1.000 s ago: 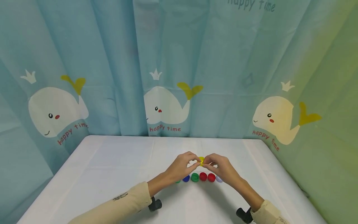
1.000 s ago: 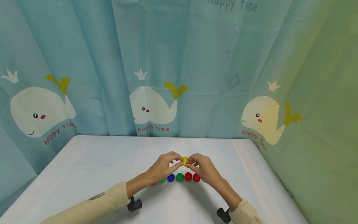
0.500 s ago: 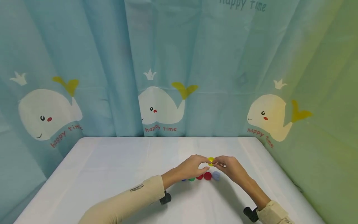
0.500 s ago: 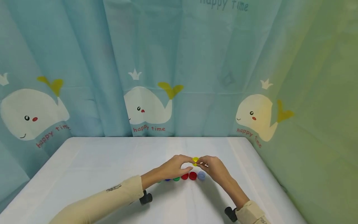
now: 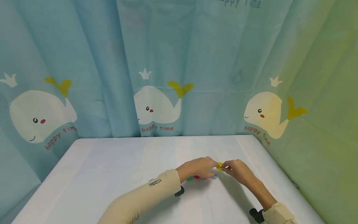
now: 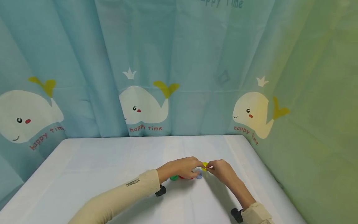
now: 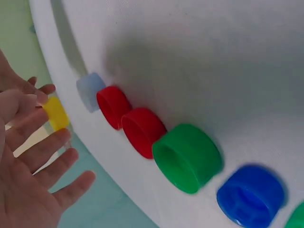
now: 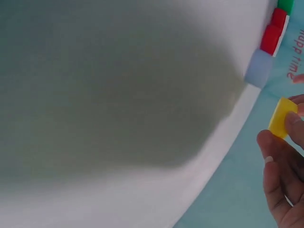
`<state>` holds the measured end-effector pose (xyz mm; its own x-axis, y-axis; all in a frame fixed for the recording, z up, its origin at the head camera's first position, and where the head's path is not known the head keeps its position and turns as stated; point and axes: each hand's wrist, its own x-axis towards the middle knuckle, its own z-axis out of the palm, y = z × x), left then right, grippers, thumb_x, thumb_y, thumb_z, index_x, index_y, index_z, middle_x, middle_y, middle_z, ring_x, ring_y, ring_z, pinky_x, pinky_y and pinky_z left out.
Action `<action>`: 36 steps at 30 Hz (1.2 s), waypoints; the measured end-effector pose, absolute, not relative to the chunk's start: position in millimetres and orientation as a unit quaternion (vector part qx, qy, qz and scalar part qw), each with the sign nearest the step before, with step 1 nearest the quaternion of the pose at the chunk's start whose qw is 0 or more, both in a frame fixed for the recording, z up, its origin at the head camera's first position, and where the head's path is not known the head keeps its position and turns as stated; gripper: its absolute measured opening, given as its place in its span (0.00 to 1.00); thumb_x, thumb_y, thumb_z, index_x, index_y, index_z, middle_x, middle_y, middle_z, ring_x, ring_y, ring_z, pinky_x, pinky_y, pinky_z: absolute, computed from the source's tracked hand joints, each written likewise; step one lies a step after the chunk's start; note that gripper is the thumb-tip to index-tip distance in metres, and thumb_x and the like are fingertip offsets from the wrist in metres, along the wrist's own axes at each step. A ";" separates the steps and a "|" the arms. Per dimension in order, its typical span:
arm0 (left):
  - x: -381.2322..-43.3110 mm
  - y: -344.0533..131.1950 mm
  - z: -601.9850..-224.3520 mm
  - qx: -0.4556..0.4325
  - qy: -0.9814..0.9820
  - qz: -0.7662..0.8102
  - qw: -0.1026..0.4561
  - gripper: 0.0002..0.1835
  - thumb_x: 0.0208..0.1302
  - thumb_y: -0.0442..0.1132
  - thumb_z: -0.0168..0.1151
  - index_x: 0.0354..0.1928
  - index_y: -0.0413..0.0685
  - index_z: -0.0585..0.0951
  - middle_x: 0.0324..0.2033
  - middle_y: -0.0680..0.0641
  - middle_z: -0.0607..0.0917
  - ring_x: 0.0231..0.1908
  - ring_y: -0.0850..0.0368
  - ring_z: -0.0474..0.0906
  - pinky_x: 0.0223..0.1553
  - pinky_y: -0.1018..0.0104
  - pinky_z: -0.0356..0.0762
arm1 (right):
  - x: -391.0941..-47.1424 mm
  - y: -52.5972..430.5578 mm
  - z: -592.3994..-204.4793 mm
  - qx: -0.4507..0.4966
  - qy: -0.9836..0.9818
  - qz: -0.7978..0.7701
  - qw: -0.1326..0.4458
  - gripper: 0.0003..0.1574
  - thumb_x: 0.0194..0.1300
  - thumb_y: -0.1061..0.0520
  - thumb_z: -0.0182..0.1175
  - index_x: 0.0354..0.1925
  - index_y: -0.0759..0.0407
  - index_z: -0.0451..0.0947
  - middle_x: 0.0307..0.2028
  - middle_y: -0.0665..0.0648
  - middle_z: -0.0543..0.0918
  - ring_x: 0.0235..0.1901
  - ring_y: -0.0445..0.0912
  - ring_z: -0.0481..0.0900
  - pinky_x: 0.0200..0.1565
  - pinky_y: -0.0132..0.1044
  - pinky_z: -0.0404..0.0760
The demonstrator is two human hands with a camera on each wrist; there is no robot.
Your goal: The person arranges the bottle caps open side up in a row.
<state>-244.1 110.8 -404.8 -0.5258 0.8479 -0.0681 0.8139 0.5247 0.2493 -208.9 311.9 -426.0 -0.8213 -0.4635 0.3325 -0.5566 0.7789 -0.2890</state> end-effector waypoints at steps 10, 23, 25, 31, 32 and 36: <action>-232.6 117.1 -412.4 0.443 0.885 0.036 0.138 0.28 0.62 0.46 0.59 0.66 0.67 0.68 0.63 0.63 0.67 0.66 0.57 0.56 0.59 0.54 0.63 | -206.5 317.9 -436.3 0.274 -0.937 0.207 0.065 0.04 0.53 0.67 0.67 0.26 0.60 0.82 0.26 0.51 0.84 0.24 0.40 0.80 0.26 0.29 0.77; -236.5 116.3 -417.6 0.452 0.884 -0.026 0.114 0.26 0.62 0.50 0.59 0.64 0.66 0.71 0.65 0.62 0.66 0.67 0.55 0.54 0.62 0.53 0.59 | -214.8 310.3 -443.2 0.284 -0.930 0.227 0.062 0.15 0.48 0.73 0.67 0.33 0.62 0.74 0.28 0.57 0.84 0.30 0.50 0.83 0.29 0.35 0.79; -237.2 115.5 -417.8 0.447 0.886 -0.030 0.118 0.26 0.63 0.51 0.59 0.64 0.67 0.71 0.65 0.63 0.65 0.67 0.56 0.53 0.62 0.53 0.58 | -216.8 309.1 -443.3 0.278 -0.931 0.228 0.053 0.16 0.49 0.73 0.66 0.37 0.67 0.74 0.28 0.59 0.84 0.30 0.52 0.83 0.29 0.35 0.79; -234.0 109.5 -420.1 0.455 0.883 -0.016 0.110 0.27 0.64 0.51 0.57 0.66 0.65 0.69 0.67 0.58 0.63 0.68 0.55 0.53 0.62 0.54 0.58 | -215.1 309.7 -446.0 0.273 -0.937 0.217 0.024 0.15 0.49 0.72 0.67 0.39 0.69 0.77 0.30 0.60 0.84 0.31 0.52 0.83 0.31 0.36 0.80; -233.0 106.0 -420.2 0.457 0.884 -0.014 0.101 0.27 0.64 0.52 0.56 0.66 0.65 0.69 0.67 0.57 0.63 0.67 0.55 0.54 0.62 0.54 0.58 | -214.0 310.1 -445.6 0.275 -0.937 0.215 0.021 0.16 0.49 0.71 0.68 0.39 0.69 0.77 0.30 0.60 0.84 0.31 0.51 0.83 0.32 0.37 0.80; -227.1 73.9 -416.9 0.445 0.893 0.023 0.059 0.28 0.65 0.55 0.56 0.66 0.61 0.69 0.67 0.52 0.64 0.66 0.51 0.57 0.62 0.52 0.59 | -208.8 314.9 -440.8 0.263 -0.940 0.219 0.004 0.21 0.52 0.65 0.68 0.44 0.72 0.75 0.31 0.60 0.84 0.33 0.52 0.82 0.34 0.40 0.80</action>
